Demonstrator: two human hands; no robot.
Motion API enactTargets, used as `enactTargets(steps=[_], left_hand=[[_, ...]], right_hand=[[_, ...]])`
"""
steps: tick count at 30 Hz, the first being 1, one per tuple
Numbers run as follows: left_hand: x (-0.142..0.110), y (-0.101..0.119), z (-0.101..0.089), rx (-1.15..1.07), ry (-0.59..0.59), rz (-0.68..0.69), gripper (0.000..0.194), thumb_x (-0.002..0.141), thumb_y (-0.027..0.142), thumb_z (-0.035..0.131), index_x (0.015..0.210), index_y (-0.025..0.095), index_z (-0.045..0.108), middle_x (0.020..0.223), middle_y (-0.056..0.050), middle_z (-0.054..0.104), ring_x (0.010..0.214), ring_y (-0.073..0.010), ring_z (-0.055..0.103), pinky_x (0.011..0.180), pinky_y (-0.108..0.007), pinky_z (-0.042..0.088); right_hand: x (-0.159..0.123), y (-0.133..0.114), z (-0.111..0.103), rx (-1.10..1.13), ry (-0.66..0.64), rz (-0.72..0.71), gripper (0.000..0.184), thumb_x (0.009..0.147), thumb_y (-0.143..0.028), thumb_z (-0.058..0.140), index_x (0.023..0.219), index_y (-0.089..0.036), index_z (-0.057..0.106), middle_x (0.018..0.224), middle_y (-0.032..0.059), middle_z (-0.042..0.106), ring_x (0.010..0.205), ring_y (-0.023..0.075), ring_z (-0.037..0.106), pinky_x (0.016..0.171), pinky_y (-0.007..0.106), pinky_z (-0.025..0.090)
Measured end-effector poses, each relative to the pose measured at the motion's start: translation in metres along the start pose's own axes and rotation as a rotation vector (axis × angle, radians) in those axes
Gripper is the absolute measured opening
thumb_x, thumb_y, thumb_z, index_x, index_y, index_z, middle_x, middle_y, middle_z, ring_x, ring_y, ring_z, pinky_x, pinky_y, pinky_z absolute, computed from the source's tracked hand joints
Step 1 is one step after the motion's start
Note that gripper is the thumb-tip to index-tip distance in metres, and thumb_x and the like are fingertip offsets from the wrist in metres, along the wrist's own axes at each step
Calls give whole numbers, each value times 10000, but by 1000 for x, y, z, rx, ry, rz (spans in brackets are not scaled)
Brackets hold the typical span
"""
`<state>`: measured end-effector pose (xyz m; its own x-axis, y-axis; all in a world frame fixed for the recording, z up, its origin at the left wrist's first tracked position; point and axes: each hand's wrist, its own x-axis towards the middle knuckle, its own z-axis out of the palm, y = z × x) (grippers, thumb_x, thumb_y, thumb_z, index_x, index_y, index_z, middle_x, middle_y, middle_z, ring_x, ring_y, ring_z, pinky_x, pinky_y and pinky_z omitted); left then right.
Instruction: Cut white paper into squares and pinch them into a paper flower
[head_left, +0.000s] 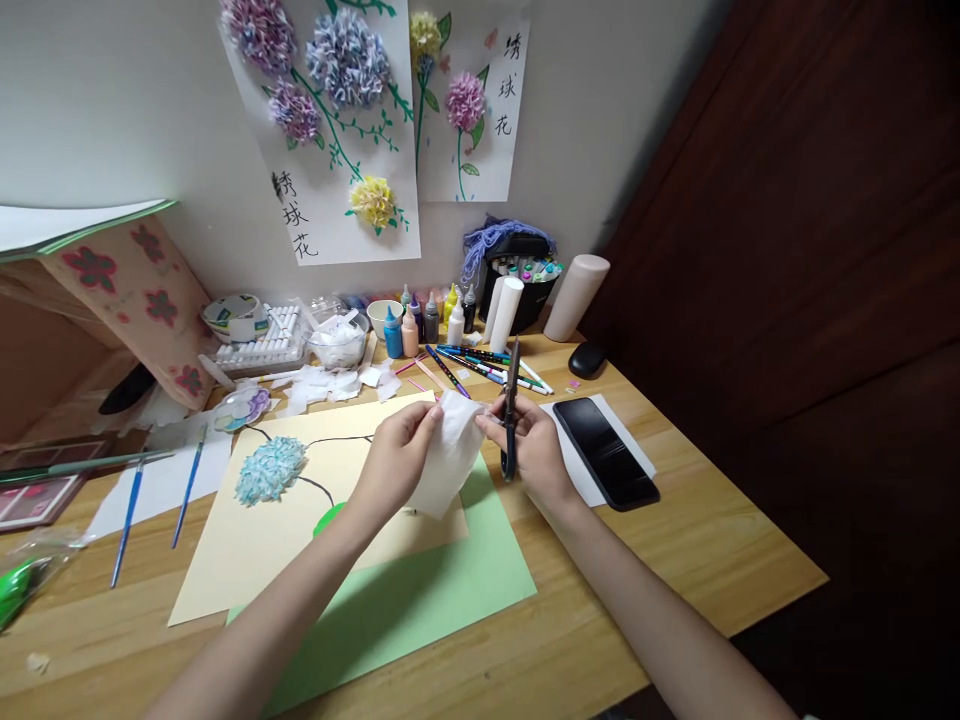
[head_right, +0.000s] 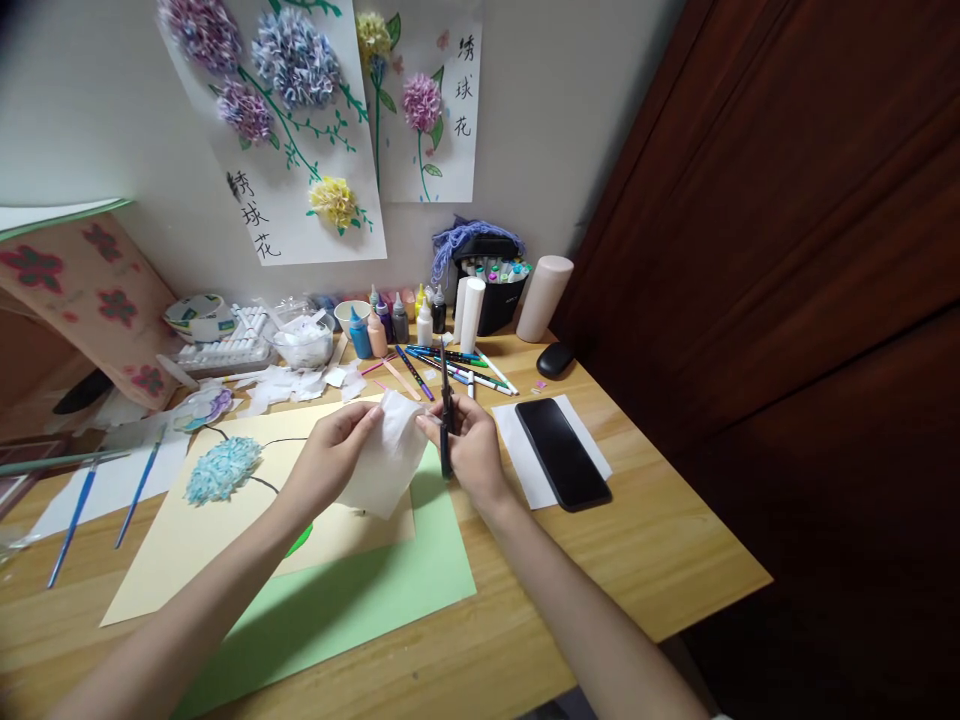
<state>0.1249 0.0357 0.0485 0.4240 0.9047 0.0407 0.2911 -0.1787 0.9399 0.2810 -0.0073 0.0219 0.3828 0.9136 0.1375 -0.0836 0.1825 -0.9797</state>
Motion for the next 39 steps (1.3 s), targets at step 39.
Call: enactTargets(steps=[39], left_hand=[[-10, 19, 8, -40, -34, 185, 232, 869, 369, 489, 743, 182, 542, 693, 12, 513, 656, -128, 439, 589, -214, 326]], right_hand=[[-4, -19, -9, -121, 12, -220, 233, 638, -278, 763, 698, -201, 552, 691, -14, 586, 655, 134, 556, 639, 265, 460]])
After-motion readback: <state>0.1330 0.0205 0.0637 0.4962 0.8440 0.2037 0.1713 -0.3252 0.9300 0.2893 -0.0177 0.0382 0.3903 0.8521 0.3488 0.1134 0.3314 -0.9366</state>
